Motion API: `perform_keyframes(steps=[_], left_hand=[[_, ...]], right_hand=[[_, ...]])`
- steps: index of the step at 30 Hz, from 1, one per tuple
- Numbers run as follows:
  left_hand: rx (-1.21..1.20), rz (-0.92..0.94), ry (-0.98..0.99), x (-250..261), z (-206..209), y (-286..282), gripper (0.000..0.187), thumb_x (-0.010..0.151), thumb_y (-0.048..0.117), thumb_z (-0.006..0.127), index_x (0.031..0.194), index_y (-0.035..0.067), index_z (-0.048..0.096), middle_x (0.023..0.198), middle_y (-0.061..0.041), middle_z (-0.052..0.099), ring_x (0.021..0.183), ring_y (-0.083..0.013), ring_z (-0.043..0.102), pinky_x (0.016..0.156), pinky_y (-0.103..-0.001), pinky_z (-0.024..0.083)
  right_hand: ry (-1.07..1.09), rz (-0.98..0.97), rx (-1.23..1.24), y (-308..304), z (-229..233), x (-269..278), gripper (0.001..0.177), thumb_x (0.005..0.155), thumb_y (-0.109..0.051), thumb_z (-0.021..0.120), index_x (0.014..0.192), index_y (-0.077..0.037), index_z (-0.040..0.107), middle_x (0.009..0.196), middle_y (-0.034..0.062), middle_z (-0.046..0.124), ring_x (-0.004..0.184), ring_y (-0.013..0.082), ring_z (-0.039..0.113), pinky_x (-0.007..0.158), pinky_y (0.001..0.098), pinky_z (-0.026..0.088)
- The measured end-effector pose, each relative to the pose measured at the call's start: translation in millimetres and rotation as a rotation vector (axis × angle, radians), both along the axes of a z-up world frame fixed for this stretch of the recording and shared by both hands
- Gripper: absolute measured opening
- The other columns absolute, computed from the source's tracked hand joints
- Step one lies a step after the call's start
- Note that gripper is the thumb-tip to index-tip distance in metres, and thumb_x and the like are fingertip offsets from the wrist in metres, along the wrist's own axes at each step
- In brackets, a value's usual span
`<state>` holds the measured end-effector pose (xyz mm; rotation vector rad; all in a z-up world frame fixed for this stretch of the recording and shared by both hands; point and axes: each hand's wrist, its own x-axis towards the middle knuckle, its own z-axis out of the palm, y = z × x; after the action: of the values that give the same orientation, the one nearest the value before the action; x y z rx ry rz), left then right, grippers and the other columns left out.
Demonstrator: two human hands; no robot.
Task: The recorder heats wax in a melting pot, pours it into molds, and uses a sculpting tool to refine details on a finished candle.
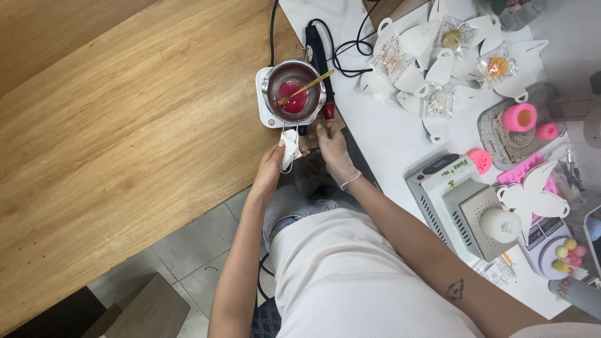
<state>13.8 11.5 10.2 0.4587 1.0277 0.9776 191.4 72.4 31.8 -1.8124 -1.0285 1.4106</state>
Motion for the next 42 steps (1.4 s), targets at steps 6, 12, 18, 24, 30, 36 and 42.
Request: perform_keyframes(steps=[6,12,18,24,30,36,42], left_hand=[[-0.059,-0.053,0.086,-9,-1,2,0.049,0.109,0.037,0.045,0.129,-0.002,0.066,0.113,-0.009,0.072,0.101,-0.0168,0.061,0.093,-0.031,0.046],[0.031,-0.149,0.129,-19,11,5,0.045,0.099,0.031,0.062,0.135,0.003,0.060,0.122,-0.004,0.070,0.111,-0.0110,0.062,0.101,-0.028,0.047],[0.046,-0.201,0.188,-18,23,8,0.045,0.102,0.031,0.058,0.136,0.001,0.060,0.122,-0.005,0.071,0.113,-0.0117,0.063,0.102,-0.029,0.047],[-0.115,-0.151,0.180,-15,-16,3,0.047,0.108,0.034,0.054,0.135,-0.003,0.065,0.117,-0.011,0.068,0.099,-0.0181,0.057,0.090,-0.035,0.046],[-0.130,-0.054,0.044,-15,-30,7,0.050,0.106,0.036,0.051,0.136,-0.003,0.058,0.124,-0.011,0.068,0.111,-0.0177,0.065,0.101,-0.035,0.052],[-0.143,-0.082,-0.002,-20,-24,12,0.051,0.105,0.038,0.048,0.138,-0.001,0.056,0.130,-0.012,0.067,0.119,-0.0200,0.065,0.104,-0.037,0.053],[-0.158,-0.154,-0.053,-18,-21,14,0.050,0.106,0.037,0.042,0.140,0.002,0.054,0.127,-0.012,0.069,0.115,-0.0204,0.067,0.101,-0.039,0.053]], right_hand=[[-0.166,-0.007,0.366,24,23,-3,0.041,0.107,-0.033,0.060,0.134,-0.002,0.057,0.090,0.0007,0.065,0.079,0.0080,0.061,0.072,0.0240,0.052],[-0.075,0.057,0.323,92,41,-7,0.034,0.101,-0.026,0.071,0.128,-0.005,0.071,0.079,-0.0041,0.058,0.067,0.0053,0.049,0.060,0.0242,0.044],[-0.207,0.209,0.514,100,63,-23,0.020,0.099,-0.022,0.073,0.110,-0.005,0.072,0.081,-0.0020,0.067,0.072,0.0051,0.062,0.067,0.0228,0.055],[-0.317,0.503,0.567,108,87,-19,0.016,0.108,-0.022,0.062,0.114,-0.007,0.063,0.090,0.0023,0.075,0.081,0.0111,0.073,0.073,0.0270,0.059],[-0.661,0.800,0.651,100,120,4,0.019,0.109,-0.026,0.054,0.116,-0.010,0.061,0.089,0.0087,0.070,0.084,0.0256,0.070,0.079,0.0419,0.055],[-0.739,0.790,0.658,98,132,5,0.023,0.110,-0.031,0.056,0.117,-0.010,0.062,0.093,0.0127,0.066,0.095,0.0326,0.065,0.088,0.0486,0.049],[-0.780,0.748,0.650,94,122,8,0.027,0.110,-0.037,0.054,0.119,-0.013,0.064,0.098,0.0119,0.067,0.099,0.0325,0.065,0.094,0.0494,0.047]])
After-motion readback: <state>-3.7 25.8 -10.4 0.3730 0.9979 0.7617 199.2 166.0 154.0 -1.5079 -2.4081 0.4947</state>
